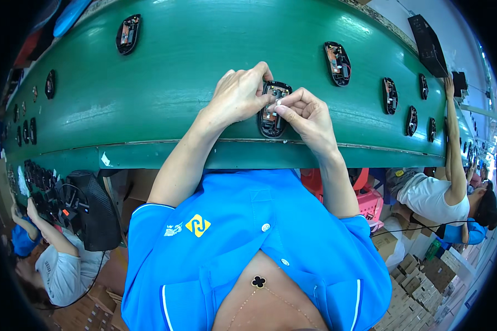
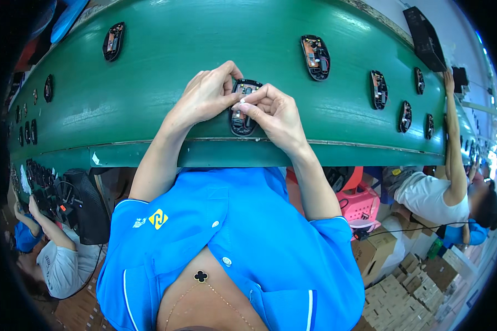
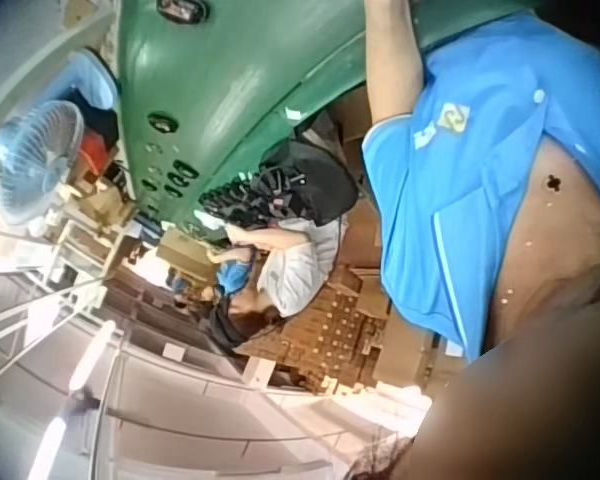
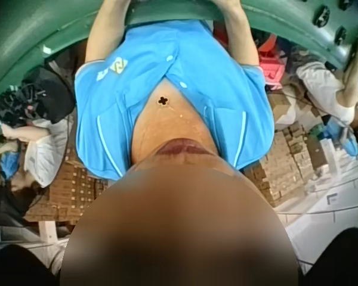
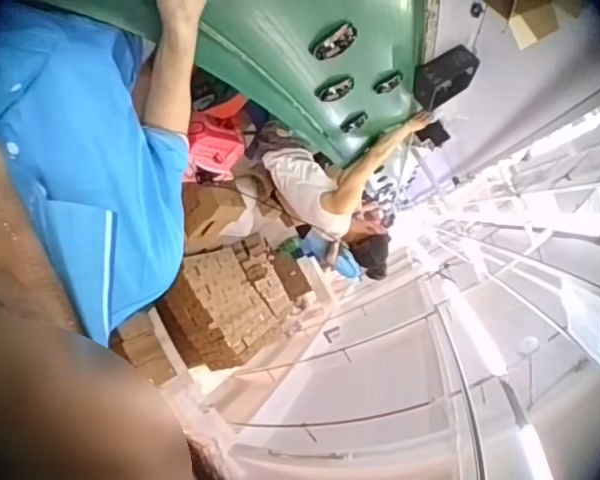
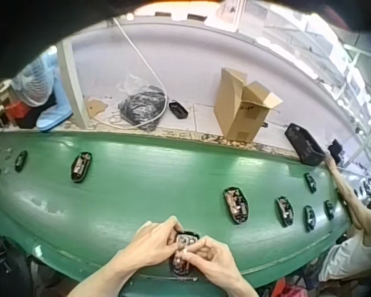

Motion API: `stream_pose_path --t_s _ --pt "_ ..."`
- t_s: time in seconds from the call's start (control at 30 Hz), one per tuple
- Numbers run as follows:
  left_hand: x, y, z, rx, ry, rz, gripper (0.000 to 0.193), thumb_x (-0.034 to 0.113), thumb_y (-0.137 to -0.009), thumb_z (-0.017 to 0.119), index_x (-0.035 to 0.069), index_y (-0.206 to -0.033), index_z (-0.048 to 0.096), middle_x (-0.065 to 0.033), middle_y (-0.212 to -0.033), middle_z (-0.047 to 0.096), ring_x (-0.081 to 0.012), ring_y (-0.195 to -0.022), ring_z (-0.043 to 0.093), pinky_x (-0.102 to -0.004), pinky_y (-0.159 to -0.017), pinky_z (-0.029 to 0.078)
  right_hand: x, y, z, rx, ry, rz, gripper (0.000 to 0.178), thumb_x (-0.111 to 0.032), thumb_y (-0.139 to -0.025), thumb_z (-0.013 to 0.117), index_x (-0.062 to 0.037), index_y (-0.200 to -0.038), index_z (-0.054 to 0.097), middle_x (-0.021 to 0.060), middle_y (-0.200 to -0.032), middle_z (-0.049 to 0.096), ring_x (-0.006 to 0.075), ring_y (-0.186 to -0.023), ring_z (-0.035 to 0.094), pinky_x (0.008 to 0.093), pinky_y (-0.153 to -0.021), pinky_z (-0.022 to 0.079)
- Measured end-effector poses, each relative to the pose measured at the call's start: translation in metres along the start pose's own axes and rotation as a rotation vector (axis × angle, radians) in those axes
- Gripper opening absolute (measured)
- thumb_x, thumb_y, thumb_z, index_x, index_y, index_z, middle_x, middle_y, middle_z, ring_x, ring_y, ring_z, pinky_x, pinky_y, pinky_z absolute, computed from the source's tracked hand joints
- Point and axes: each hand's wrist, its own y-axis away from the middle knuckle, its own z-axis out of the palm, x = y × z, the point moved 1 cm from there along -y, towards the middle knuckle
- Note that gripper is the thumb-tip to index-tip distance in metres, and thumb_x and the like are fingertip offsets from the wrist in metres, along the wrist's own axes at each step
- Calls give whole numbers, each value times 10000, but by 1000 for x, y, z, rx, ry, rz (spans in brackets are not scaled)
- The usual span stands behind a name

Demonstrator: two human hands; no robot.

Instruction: Assembling electronic devices, specifically computer mice, on a factory production line.

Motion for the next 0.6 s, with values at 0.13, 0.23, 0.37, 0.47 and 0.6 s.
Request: stream_pose_path --t_s 0.13,0.23,0.37,0.47,0.6 --pt "-3 -1 3 13 20 17 300 134 -778 725 2 -1030 630 -34 -641 605 -171 -540 554 -317 -514 393 1 3 -3 -60 47 4 47 -2 -878 717 15 -921 706 64 -887 715 33 -621 513 133 -570 409" --pt "-4 -1 3 17 26 18 297 131 -779 727 1 -1028 631 -34 -638 604 -170 -537 555 -315 -512 392 1 3 -9 -132 93 13 29 -11 -878 721 1 -904 716 56 -872 712 27 -611 497 139 -556 392" --pt "-3 0 3 20 25 9 293 128 -779 729 2 -1026 634 -33 -637 605 -170 -533 557 -313 -509 390 -1 -4 -19 -289 192 31 8 -21 -877 724 -19 -873 731 39 -859 704 20 -599 467 149 -533 360" --pt "-4 2 4 26 27 32 294 126 -781 732 1 -1027 634 -34 -639 609 -171 -531 560 -312 -510 394 -10 -10 -22 -377 246 46 21 -40 -875 734 -33 -856 741 12 -822 685 17 -585 435 160 -518 334" --pt "-5 3 4 40 25 37 294 122 -780 734 0 -1028 634 -34 -641 612 -173 -528 563 -313 -511 397 -14 -10 -18 -353 331 112 15 -46 -859 743 -37 -847 741 -2 -786 660 33 -590 434 176 -526 344"
